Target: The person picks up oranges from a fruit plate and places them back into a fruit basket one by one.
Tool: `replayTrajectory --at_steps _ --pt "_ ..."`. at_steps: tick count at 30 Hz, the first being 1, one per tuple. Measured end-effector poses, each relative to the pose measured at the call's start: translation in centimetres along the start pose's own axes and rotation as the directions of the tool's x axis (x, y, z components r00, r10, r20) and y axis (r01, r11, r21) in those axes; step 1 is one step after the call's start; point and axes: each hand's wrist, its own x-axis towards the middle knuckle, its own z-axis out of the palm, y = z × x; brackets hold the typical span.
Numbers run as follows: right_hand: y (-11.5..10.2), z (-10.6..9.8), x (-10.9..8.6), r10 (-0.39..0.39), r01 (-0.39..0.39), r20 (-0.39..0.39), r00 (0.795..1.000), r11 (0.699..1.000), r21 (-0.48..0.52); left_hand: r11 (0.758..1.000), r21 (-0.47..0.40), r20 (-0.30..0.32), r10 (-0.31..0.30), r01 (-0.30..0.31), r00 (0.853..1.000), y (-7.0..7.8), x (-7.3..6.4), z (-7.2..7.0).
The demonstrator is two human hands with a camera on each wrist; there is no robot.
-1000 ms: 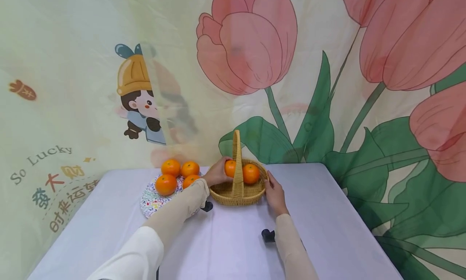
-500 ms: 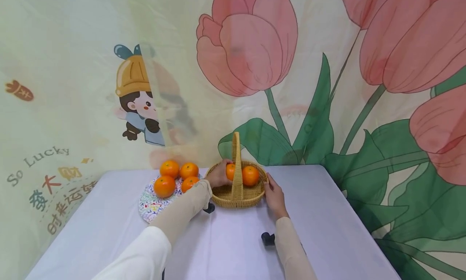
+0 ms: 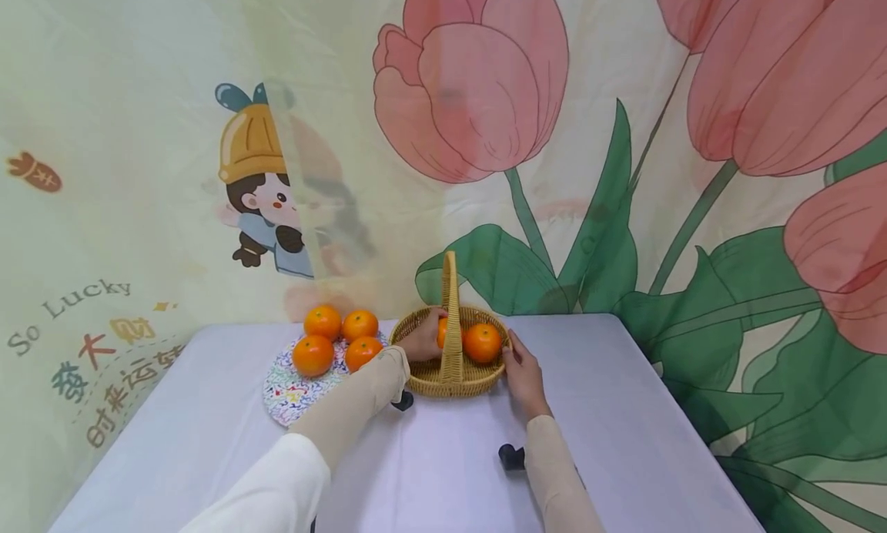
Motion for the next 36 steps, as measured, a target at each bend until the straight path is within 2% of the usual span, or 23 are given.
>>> replayTrajectory --at_steps 3,7,11,19,24,27,30,34,36 --pt "-0.2 0.2 -0.1 -0.007 0.006 0.017 1.000 1.000 0.015 0.999 -0.039 0.003 0.017 -0.017 1.000 -0.5 0.0 0.3" --pt "-0.5 0.4 0.0 -0.021 0.021 0.014 1.000 1.000 0.009 0.998 -0.062 -0.028 0.031 -0.032 0.999 -0.6 0.0 0.2" --pt "-0.8 0.5 0.0 -0.028 0.028 0.008 1.000 1.000 0.001 0.997 -0.073 -0.037 0.013 -0.015 0.999 -0.4 -0.1 -0.1" --pt "-1.1 1.0 -0.1 -0.026 0.026 0.011 1.000 1.000 -0.007 0.998 -0.005 -0.084 -0.057 0.057 0.995 -0.2 -0.5 -0.5" --pt "-1.2 1.3 -0.1 -0.030 0.030 0.013 0.999 0.999 -0.031 0.996 0.007 -0.082 -0.087 0.088 0.993 0.5 -1.2 -1.1" --pt "-1.1 1.2 -0.1 -0.030 0.031 0.015 0.999 0.998 -0.049 0.995 0.014 -0.079 -0.094 0.096 0.992 0.8 -1.4 -1.5" --pt "-1.0 1.0 -0.2 -0.030 0.031 0.015 0.999 0.997 -0.074 0.996 0.044 -0.095 -0.070 0.074 0.993 0.7 -1.3 -1.6" --pt "-0.6 0.5 -0.4 -0.026 0.028 0.015 1.000 0.996 -0.087 0.997 0.048 -0.112 -0.052 0.057 0.992 0.8 -1.2 -2.0" --pt "-0.3 0.2 -0.5 -0.021 0.022 0.012 1.000 0.997 -0.079 0.997 0.033 -0.115 -0.063 0.067 0.991 1.3 -1.3 -2.3"
